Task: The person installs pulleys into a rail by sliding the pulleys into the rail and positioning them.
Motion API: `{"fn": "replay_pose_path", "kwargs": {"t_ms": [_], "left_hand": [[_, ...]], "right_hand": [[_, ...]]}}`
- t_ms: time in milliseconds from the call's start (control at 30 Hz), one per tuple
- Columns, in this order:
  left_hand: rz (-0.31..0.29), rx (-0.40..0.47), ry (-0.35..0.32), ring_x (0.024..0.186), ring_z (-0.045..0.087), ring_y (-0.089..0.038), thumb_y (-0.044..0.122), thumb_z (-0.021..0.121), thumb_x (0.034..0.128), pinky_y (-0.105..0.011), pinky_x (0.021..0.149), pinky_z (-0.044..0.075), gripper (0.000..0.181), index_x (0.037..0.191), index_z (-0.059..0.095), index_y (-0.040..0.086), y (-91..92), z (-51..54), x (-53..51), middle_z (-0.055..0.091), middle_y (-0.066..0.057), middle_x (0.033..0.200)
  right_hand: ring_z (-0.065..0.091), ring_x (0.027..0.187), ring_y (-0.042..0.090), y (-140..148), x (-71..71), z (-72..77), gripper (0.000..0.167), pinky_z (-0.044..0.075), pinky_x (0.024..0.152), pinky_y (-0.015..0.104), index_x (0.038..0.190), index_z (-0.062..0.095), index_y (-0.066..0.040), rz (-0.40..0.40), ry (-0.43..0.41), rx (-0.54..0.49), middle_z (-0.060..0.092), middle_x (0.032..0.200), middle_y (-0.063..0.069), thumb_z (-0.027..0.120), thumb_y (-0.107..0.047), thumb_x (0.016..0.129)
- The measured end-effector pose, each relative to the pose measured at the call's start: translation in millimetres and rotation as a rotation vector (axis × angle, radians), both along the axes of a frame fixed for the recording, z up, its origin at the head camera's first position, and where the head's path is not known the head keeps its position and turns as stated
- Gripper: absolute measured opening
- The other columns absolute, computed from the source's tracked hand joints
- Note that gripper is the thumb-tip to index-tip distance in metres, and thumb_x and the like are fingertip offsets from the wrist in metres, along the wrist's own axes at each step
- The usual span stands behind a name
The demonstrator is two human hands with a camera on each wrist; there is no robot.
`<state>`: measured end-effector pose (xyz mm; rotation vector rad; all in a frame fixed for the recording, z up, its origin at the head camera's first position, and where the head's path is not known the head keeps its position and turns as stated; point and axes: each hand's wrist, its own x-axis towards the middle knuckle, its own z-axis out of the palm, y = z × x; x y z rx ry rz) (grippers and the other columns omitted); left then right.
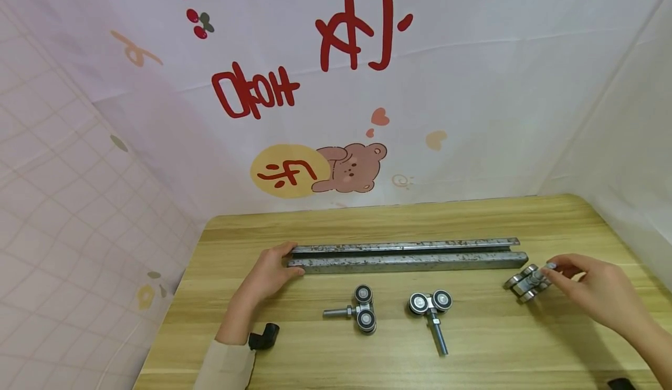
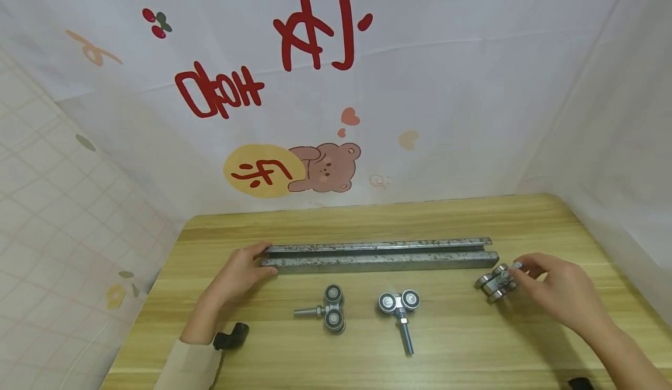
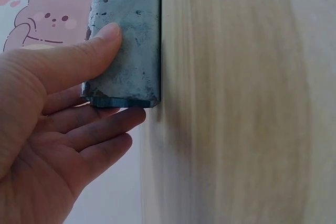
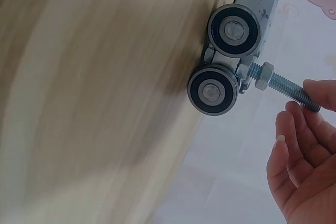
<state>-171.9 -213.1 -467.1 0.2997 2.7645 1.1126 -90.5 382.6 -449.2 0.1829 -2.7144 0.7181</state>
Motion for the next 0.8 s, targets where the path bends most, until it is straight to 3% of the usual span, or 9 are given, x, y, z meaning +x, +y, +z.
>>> {"fn": "replay_pose_path", "kwargs": {"t_ms": [300,533,700,800], "left_hand": [[0.000,-0.008,0.002,0.144,0.047,-0.040,0.012,0.084,0.0908,-0.056,0.113,0.045,0.069,0.151,0.053,-0.005,1.5,0.2,-0.3,0.052,-0.023,0.154],[-0.004,-0.012,0.010,0.141,0.051,-0.039,0.011,0.084,0.0908,-0.055,0.111,0.047,0.069,0.150,0.053,-0.005,1.3,0.9,-0.1,0.053,-0.023,0.152],[0.002,-0.019,0.012,0.139,0.053,-0.039,0.012,0.084,0.0906,-0.055,0.110,0.048,0.068,0.150,0.054,-0.005,1.1,0.3,-0.1,0.054,-0.023,0.152],[0.001,-0.018,0.006,0.139,0.053,-0.039,0.012,0.084,0.0908,-0.055,0.110,0.048,0.068,0.150,0.053,-0.004,1.2,0.8,-0.1,0.054,-0.023,0.152]], "right_hand": [[0.053,0.066,-0.011,7.2,-2.8,-0.2,0.012,0.044,0.049,0.018,0.095,0.077,-0.008,-0.022,-0.027,-0.011,0.070,0.076,-0.015,0.084,-0.017,0.090],[0.054,0.067,-0.013,13.0,-6.7,-1.7,0.013,0.044,0.052,0.013,0.096,0.077,-0.005,-0.025,0.023,-0.035,0.064,0.078,-0.027,0.084,-0.011,0.088],[0.053,0.068,-0.014,17.8,-9.0,-2.8,0.017,0.044,0.051,0.014,0.100,0.077,-0.001,-0.051,-0.011,-0.048,0.073,0.081,-0.009,0.083,-0.013,0.091],[0.052,0.068,-0.015,21.0,-9.5,-4.3,0.021,0.045,0.052,0.014,0.102,0.077,0.002,-0.077,-0.027,-0.053,0.073,0.081,-0.008,0.083,-0.015,0.091]]}}
